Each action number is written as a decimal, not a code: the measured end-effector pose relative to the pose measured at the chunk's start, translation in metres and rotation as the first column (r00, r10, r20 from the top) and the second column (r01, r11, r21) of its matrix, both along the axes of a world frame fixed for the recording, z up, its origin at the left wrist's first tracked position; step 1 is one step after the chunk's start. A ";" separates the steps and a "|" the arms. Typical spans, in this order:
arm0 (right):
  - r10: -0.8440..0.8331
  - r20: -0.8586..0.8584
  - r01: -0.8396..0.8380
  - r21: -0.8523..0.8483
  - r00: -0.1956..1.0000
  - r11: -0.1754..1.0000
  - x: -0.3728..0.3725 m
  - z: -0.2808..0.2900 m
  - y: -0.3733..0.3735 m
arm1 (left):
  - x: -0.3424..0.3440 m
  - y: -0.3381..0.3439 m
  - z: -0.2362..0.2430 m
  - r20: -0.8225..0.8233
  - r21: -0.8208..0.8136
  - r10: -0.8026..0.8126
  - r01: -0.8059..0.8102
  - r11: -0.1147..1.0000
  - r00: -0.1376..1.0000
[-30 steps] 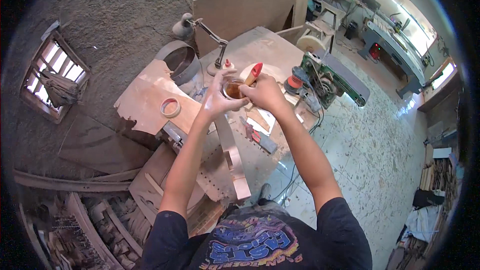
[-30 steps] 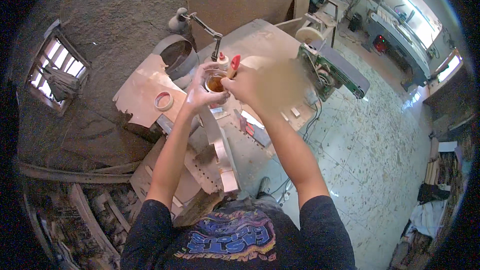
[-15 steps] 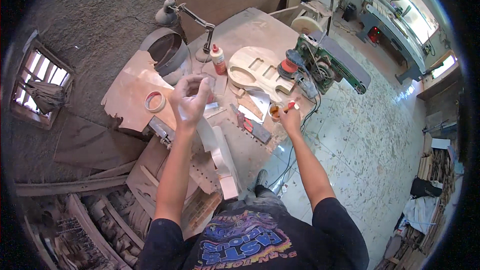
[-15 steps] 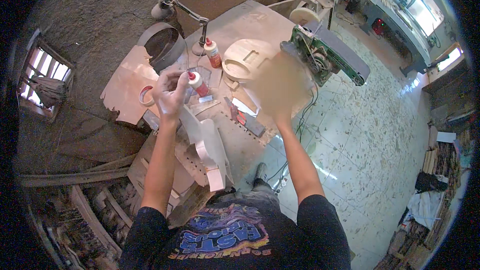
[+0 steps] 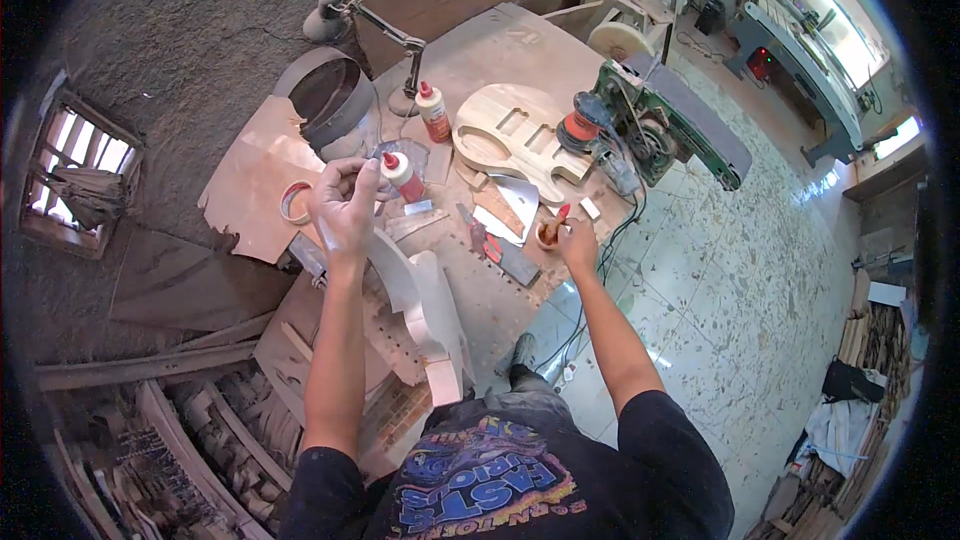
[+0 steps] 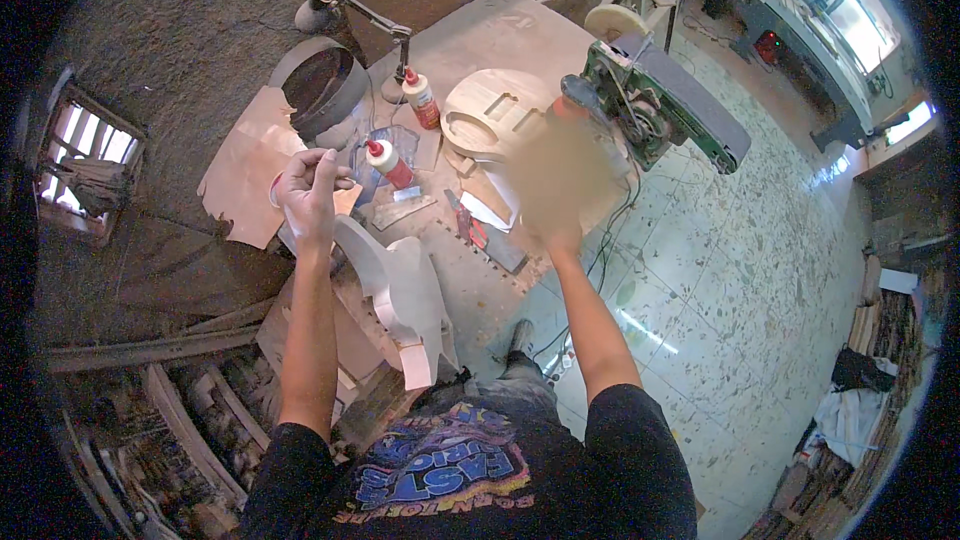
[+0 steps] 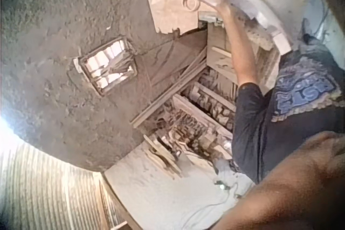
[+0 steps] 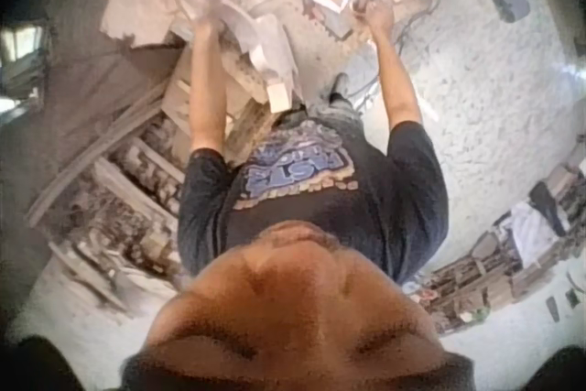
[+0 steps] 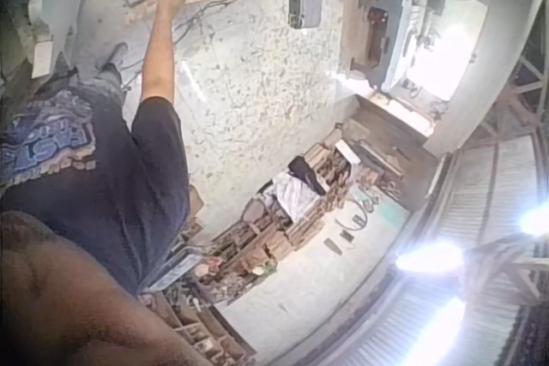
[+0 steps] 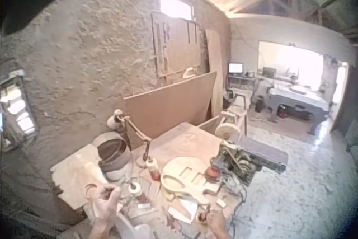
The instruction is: The person applies a brown liquid finish to the front and sides of a wooden guitar body using a paint brush, repeatedly dipping the brush into a container of the finish.
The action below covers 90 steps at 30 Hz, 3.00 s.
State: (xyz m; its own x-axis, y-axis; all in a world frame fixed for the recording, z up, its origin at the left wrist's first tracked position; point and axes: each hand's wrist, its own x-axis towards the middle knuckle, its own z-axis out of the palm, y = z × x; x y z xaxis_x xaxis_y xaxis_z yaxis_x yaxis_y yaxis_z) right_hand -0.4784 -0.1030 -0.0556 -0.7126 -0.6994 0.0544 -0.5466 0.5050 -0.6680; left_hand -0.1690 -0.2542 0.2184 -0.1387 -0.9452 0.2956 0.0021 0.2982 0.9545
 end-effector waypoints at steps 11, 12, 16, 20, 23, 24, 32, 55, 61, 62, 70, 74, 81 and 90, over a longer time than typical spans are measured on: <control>0.071 -0.061 -0.064 0.108 0.996 0.992 0.009 0.031 -0.024 | -0.004 0.003 0.001 0.009 -0.035 0.017 -0.016 0.999 1.000; 0.082 -0.067 -0.071 0.152 0.994 0.986 0.011 0.043 -0.023 | -0.004 0.004 0.001 -0.004 -0.050 0.034 -0.034 0.998 0.999; 0.064 -0.141 -0.071 -0.048 0.988 0.996 0.003 0.036 -0.010 | -0.007 0.007 -0.002 0.016 -0.138 0.125 -0.122 0.983 0.992; 0.026 -0.102 -0.038 -0.126 0.994 0.991 -0.005 0.025 -0.005 | -0.006 0.007 -0.008 0.043 -0.206 0.149 -0.138 0.969 0.988; 0.024 -0.116 -0.048 -0.215 0.993 0.976 -0.006 0.021 0.001 | -0.009 0.008 -0.005 0.052 -0.160 0.165 -0.155 0.975 0.985; 0.016 -0.118 -0.044 -0.242 0.993 0.969 -0.007 0.019 0.003 | -0.009 0.008 -0.004 0.045 -0.153 0.155 -0.147 0.977 0.987; 0.015 -0.086 -0.037 -0.262 0.996 0.965 0.000 0.018 0.017 | -0.003 0.013 -0.008 -0.006 -0.050 0.067 -0.068 0.996 0.998; -0.234 0.559 0.422 -0.234 0.796 0.876 -0.005 -0.028 0.032 | 0.029 0.052 -0.035 0.428 -0.241 -0.006 0.121 0.963 0.904; -0.172 0.655 0.443 -0.274 0.736 0.854 -0.011 -0.028 0.037 | 0.026 0.074 -0.042 0.453 -0.377 0.082 0.108 0.920 0.888; -0.161 0.683 0.445 -0.263 0.712 0.856 -0.010 -0.026 0.037 | 0.028 0.076 -0.043 0.488 -0.388 0.106 0.106 0.915 0.866; -0.138 0.715 0.426 -0.240 0.686 0.872 0.008 0.011 0.033 | 0.045 0.079 -0.050 0.456 -0.221 -0.010 0.124 0.967 0.890; -0.149 0.707 0.412 -0.216 0.691 0.885 -0.001 0.006 0.033 | 0.046 0.083 -0.048 0.482 -0.202 -0.018 0.131 0.971 0.876; -0.168 0.730 0.438 -0.196 0.662 0.877 -0.004 0.000 0.035 | 0.050 0.177 -0.088 0.521 -0.148 0.390 -0.369 0.917 0.759; -0.132 0.736 0.372 -0.172 0.664 0.912 -0.017 -0.003 0.038 | 0.035 0.191 -0.087 0.622 -0.314 0.508 -0.404 0.859 0.596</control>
State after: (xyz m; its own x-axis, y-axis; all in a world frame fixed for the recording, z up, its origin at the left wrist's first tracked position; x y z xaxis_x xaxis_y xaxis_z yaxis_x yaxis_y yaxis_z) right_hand -0.4954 -0.0646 -0.0589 -0.7687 -0.5226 -0.3686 0.2586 0.2732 -0.9266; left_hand -0.1335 -0.0634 0.1314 0.0944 -0.9015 0.4224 -0.7814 0.1959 0.5925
